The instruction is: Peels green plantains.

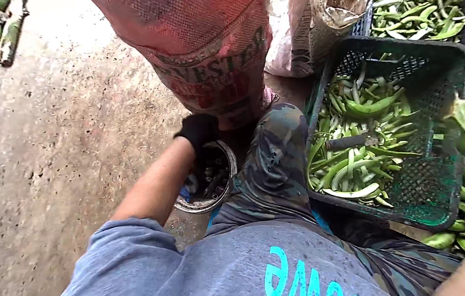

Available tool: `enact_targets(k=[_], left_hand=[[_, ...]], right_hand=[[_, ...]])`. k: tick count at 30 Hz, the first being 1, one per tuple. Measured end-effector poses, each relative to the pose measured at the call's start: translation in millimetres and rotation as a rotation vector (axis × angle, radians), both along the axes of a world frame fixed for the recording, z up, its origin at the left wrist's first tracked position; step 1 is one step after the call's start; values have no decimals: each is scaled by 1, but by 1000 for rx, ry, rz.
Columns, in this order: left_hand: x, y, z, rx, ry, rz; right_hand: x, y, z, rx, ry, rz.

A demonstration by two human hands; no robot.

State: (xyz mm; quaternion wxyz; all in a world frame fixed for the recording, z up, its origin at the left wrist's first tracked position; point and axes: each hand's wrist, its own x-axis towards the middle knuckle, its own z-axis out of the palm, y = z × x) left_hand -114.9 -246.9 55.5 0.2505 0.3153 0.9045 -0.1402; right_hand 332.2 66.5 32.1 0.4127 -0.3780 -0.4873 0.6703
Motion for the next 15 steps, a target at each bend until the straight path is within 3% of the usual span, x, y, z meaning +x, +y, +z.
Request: enact_targets(k=[2,4,6,8,10,13,15], left_hand=[[6,27,44,303,25,-106],[36,68,81,599,-16,-290],[77,116,85,810,-71,-443],[121,168,56,812,-215,-535],[162,218,6,613,-311,-570],[199,269,-73,318,-267,-524],[205,284,-123,276,-198,-515]], right_hand=[[-11,-6,14,75,83,-60],[-19,-5,22,114,306,-126],[-15,-4,19,147,386,-128],[-13,-5,18,135,406,-140],[-13,-4,19,120,396,-201],[-13,-2,14,105,361,-265],[-13,3,7,90,352,-295]])
